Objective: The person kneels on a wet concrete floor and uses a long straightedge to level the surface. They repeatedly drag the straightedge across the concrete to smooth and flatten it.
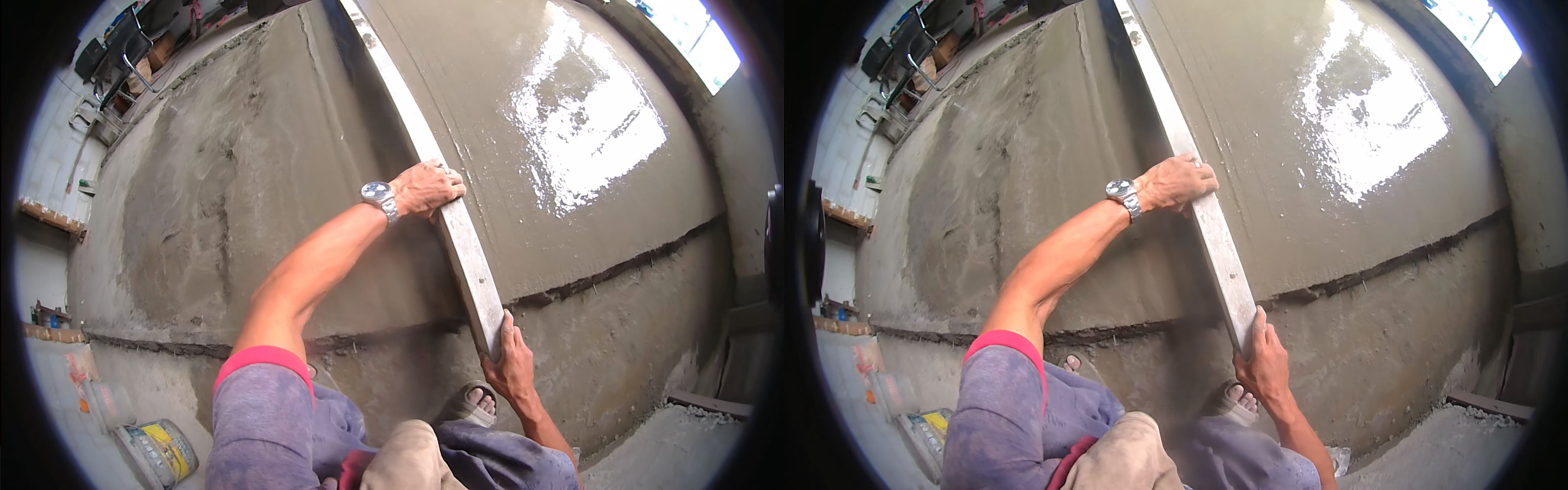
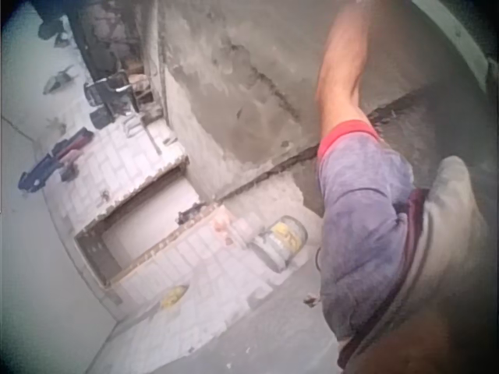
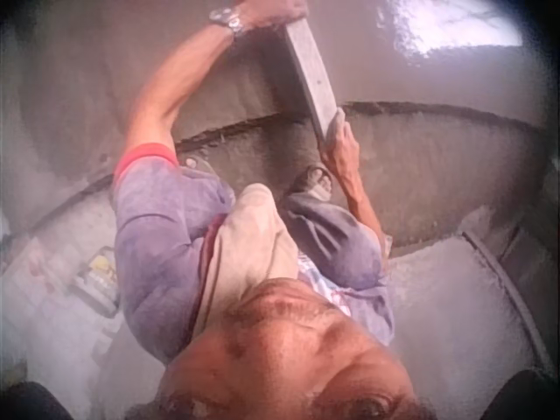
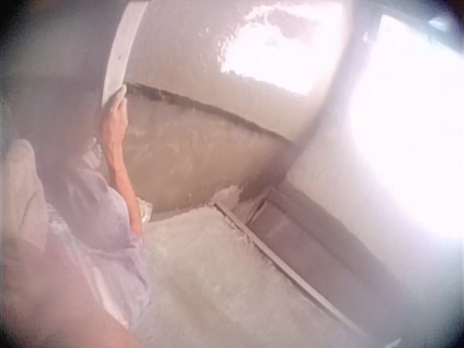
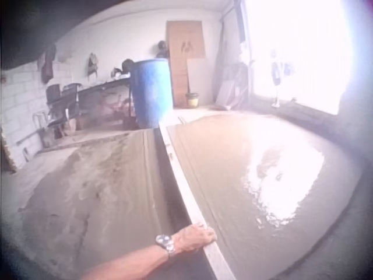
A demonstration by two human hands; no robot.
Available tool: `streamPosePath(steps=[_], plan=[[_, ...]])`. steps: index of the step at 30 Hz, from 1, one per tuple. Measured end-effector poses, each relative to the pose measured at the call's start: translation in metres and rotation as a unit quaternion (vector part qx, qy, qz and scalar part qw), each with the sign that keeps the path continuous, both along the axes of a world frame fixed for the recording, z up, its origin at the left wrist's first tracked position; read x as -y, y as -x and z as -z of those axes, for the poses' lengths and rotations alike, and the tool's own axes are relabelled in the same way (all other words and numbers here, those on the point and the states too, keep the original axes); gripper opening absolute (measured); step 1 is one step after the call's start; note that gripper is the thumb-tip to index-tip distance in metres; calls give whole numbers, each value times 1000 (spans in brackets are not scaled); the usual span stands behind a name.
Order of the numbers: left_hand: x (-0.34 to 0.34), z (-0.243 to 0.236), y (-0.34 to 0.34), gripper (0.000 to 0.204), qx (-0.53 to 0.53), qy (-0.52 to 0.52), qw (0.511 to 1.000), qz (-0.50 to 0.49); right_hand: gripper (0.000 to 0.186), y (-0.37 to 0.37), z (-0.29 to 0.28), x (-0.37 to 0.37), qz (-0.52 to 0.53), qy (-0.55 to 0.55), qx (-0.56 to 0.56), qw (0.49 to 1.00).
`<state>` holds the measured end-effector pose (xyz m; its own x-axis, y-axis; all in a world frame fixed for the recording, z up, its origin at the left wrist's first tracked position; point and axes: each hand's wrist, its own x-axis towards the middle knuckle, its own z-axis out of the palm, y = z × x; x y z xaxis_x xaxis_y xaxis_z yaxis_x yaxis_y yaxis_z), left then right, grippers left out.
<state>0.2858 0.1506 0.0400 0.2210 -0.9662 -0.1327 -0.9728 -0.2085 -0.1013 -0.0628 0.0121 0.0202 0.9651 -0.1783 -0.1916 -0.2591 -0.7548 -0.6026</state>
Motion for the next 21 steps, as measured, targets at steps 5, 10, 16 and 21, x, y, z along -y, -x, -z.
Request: streamPosePath(steps=[5,10,16,21], plan=[[16,-16,10,51,18,-27,999,28,92,19,-16,11,1,-16,40,999],[31,-26,15,50,39,-26,998,41,94,27,-5,26,-5,13,79,997],[60,-19,-23,34,78,51,996,11,90,-14,1,35,8,45,148,988],[103,-25,-45,28,68,68,995,8,86,-40,-3,59,38,77,150,985]])
